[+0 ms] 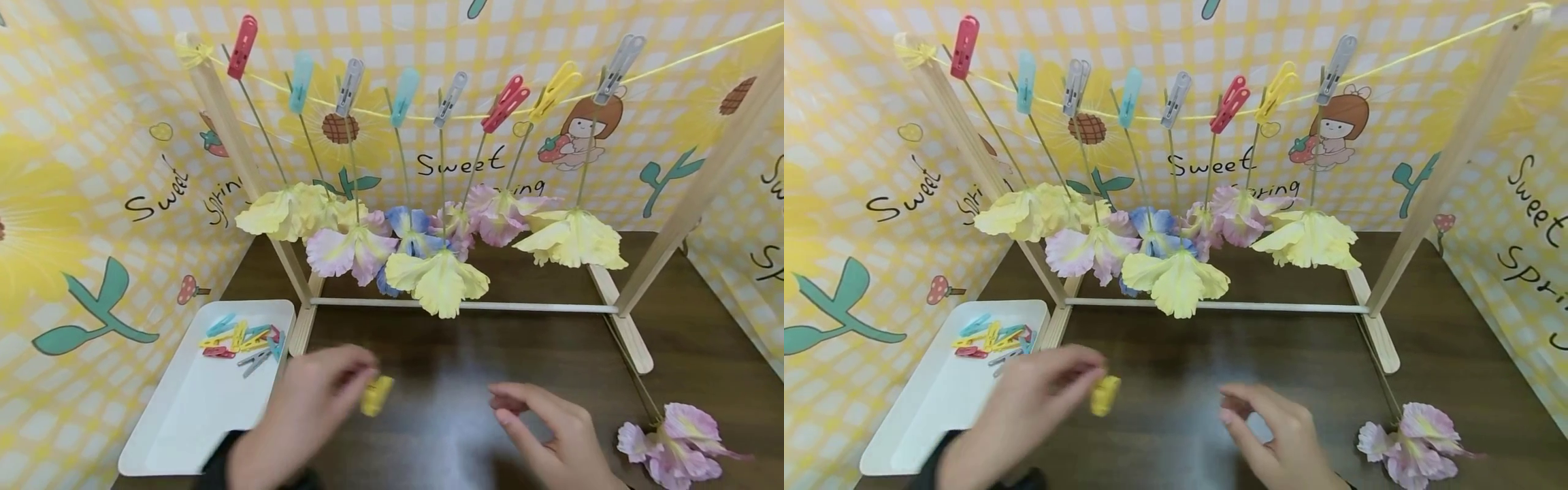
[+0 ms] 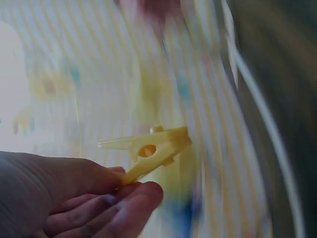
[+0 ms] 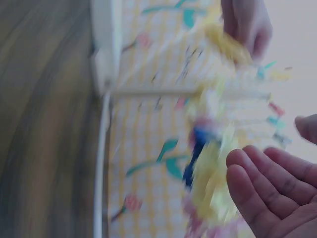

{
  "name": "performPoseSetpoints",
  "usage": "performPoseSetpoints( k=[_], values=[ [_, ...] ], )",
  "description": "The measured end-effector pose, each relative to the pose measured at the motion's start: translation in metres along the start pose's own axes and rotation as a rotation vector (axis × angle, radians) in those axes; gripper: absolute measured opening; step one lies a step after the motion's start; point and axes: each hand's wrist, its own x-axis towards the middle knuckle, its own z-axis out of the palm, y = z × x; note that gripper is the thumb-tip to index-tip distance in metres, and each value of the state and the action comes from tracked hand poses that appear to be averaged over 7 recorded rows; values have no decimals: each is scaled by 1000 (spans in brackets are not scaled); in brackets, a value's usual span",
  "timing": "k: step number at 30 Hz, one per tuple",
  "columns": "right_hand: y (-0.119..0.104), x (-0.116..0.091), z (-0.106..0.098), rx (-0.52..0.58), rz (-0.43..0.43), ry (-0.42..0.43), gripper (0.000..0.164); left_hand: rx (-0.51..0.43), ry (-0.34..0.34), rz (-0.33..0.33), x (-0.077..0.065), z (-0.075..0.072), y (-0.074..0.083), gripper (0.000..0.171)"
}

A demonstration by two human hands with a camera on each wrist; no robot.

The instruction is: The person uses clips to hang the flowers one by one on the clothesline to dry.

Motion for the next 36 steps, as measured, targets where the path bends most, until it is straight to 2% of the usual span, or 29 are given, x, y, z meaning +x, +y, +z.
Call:
performPoseSetpoints(
  k=[2,4,8,13,16,19,20,21,24,26,27,28,31,33,36],
  values=[
    [-5,6,2,75,-15,-32,32,-135,-78,94,14,27,20,8],
    [-8,8,2,129,-15,-51,37,-260,-159,143,23,51,35,4],
    [-8,1,-4,201,84,-57,36,-442,-255,151,33,79,51,4],
    [-10,-5,-21,239,258,-21,41,-553,-258,125,45,102,60,3],
    [-5,-7,-35,292,286,18,38,-645,-240,76,56,118,66,10],
    [1,-10,-55,349,277,59,34,-789,-242,40,69,137,74,15],
    [1,-11,-62,355,280,77,33,-819,-238,42,74,144,76,15],
    [0,-12,-70,309,307,97,32,-849,-240,42,79,152,79,15],
    [-8,-13,-91,171,394,183,30,-775,-248,57,97,184,84,13],
    [-17,-12,-100,31,490,247,29,-655,-298,8,111,213,87,17],
    [-21,-12,-103,-39,549,268,27,-603,-344,-46,117,229,88,21],
    [-25,-12,-105,-64,584,294,27,-552,-395,-110,123,246,90,26],
    [-35,-13,-105,-135,684,336,27,-462,-548,-349,136,295,97,38],
    [-38,-15,-104,-127,701,357,27,-420,-599,-481,141,321,104,43],
    [-41,-20,-103,-103,699,382,27,-318,-630,-585,146,348,113,46]
  ],
)
